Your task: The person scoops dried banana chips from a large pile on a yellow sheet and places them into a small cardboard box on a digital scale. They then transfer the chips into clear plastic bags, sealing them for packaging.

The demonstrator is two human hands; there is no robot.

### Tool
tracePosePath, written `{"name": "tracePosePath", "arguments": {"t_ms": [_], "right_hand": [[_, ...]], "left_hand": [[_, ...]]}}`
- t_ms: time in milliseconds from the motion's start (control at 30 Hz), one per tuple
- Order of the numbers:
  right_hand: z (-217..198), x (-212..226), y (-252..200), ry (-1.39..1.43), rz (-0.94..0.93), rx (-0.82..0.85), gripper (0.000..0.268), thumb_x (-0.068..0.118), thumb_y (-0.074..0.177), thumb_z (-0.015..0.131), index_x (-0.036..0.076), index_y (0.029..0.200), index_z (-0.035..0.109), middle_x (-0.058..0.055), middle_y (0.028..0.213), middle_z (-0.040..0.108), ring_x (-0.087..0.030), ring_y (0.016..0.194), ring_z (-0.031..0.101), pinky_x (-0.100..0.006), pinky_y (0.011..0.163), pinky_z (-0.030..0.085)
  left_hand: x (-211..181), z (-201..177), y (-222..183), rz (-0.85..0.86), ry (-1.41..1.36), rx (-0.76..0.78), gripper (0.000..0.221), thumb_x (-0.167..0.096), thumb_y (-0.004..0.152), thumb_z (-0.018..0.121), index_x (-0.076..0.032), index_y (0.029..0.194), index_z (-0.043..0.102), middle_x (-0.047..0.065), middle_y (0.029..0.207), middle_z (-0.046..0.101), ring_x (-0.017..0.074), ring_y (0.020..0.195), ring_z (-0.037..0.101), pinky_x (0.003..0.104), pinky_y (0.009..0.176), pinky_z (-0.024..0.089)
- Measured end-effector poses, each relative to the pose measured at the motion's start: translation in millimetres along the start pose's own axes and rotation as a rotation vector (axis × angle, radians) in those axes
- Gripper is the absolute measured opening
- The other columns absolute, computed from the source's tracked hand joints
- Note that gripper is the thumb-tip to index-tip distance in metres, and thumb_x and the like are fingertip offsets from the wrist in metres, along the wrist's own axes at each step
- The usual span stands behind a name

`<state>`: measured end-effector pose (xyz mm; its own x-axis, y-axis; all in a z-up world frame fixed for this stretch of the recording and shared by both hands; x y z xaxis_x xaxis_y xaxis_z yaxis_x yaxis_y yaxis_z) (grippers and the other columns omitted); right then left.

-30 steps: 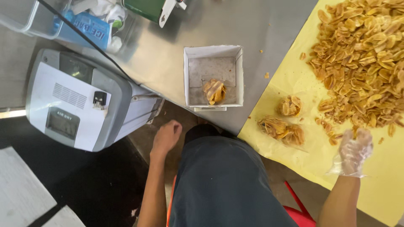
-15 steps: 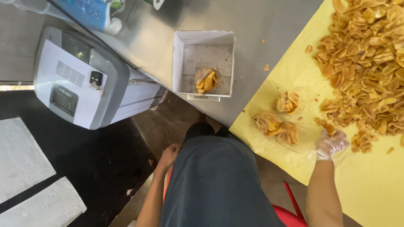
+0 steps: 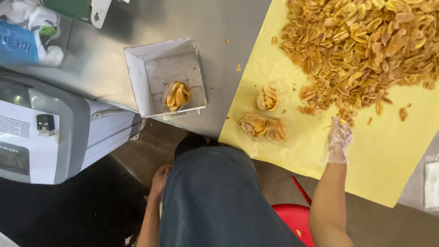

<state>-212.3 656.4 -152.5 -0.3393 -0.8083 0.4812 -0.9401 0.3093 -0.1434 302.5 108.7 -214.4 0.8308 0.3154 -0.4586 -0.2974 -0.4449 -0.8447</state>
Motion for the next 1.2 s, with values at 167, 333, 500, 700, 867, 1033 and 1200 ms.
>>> {"name": "tracePosePath", "arguments": {"t_ms": [167,333,500,700,867,1033,1200], "right_hand": [[-25.5,1.9,1.9,0.107,-0.034,0.025,0.05,0.043,0.117,0.056,-0.005,0.115,0.065,-0.023,0.096,0.066,-0.03,0.081,0.061,-0.049,0.073,0.051],[-32.8,147.7,-54.7,-0.096,-0.687,0.1,0.031,0.027,0.121,0.051,0.004,0.118,0.072,-0.016,0.108,0.072,-0.03,0.092,0.066,-0.045,0.083,0.054],[-10.0,326.4,-174.7,0.17,-0.814,0.513,0.02,0.026,0.107,0.062,0.011,0.113,0.074,-0.01,0.111,0.077,-0.024,0.091,0.074,-0.036,0.082,0.06],[14.0,455.2,-282.9,0.164,-1.105,0.728,0.028,0.021,0.098,0.068,0.008,0.122,0.072,-0.013,0.118,0.074,-0.03,0.105,0.07,-0.04,0.093,0.056],[20.5,459.1,-289.5,0.159,-1.244,0.642,0.028,0.016,0.104,0.064,0.007,0.13,0.068,-0.014,0.126,0.071,-0.031,0.111,0.07,-0.042,0.101,0.054],[17.5,409.8,-244.4,-0.018,-1.112,0.572,0.023,0.02,0.101,0.067,0.008,0.121,0.07,-0.012,0.118,0.073,-0.026,0.09,0.072,-0.04,0.09,0.059],[-14.6,368.4,-211.9,-0.04,-0.96,0.529,0.023,0.016,0.101,0.069,0.005,0.121,0.07,-0.015,0.116,0.072,-0.024,0.083,0.07,-0.038,0.081,0.059]], "left_hand": [[-15.3,1.4,11.9,0.051,0.094,0.029,0.037,-0.028,0.105,0.049,-0.003,0.124,0.068,0.011,0.113,0.074,0.0209,0.101,0.069,0.033,0.089,0.052],[-14.5,1.8,24.8,0.111,0.1,-0.002,0.036,-0.027,0.102,0.054,-0.002,0.122,0.07,0.014,0.11,0.076,0.0231,0.099,0.071,0.035,0.087,0.054],[-6.7,3.3,26.0,0.107,0.011,-0.061,0.035,-0.028,0.101,0.056,-0.002,0.119,0.071,0.013,0.112,0.076,0.0207,0.102,0.071,0.033,0.088,0.053],[11.5,16.4,25.2,0.069,-0.12,-0.052,0.035,-0.028,0.103,0.052,-0.004,0.119,0.072,0.014,0.108,0.076,0.021,0.097,0.07,0.033,0.085,0.054],[41.8,27.0,22.4,0.093,-0.294,-0.1,0.033,-0.027,0.104,0.054,-0.002,0.118,0.071,0.013,0.105,0.075,0.0189,0.093,0.068,0.032,0.083,0.054],[34.0,28.7,3.3,0.172,-0.159,-0.168,0.033,-0.027,0.103,0.055,-0.002,0.118,0.07,0.01,0.103,0.077,0.0175,0.096,0.072,0.032,0.085,0.054],[-87.6,-20.1,-42.5,0.451,0.076,-0.376,0.026,-0.018,0.103,0.054,-0.004,0.12,0.067,0.015,0.12,0.07,0.0257,0.106,0.068,0.035,0.088,0.053]]}}
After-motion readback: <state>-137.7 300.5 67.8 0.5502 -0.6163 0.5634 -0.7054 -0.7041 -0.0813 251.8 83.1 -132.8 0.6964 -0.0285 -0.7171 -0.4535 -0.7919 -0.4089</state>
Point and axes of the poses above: each hand's wrist, its own y-axis towards the middle knuckle, its own z-axis out of the palm, x = y × z, the point moved 7 cm from there along y, towards the middle knuckle
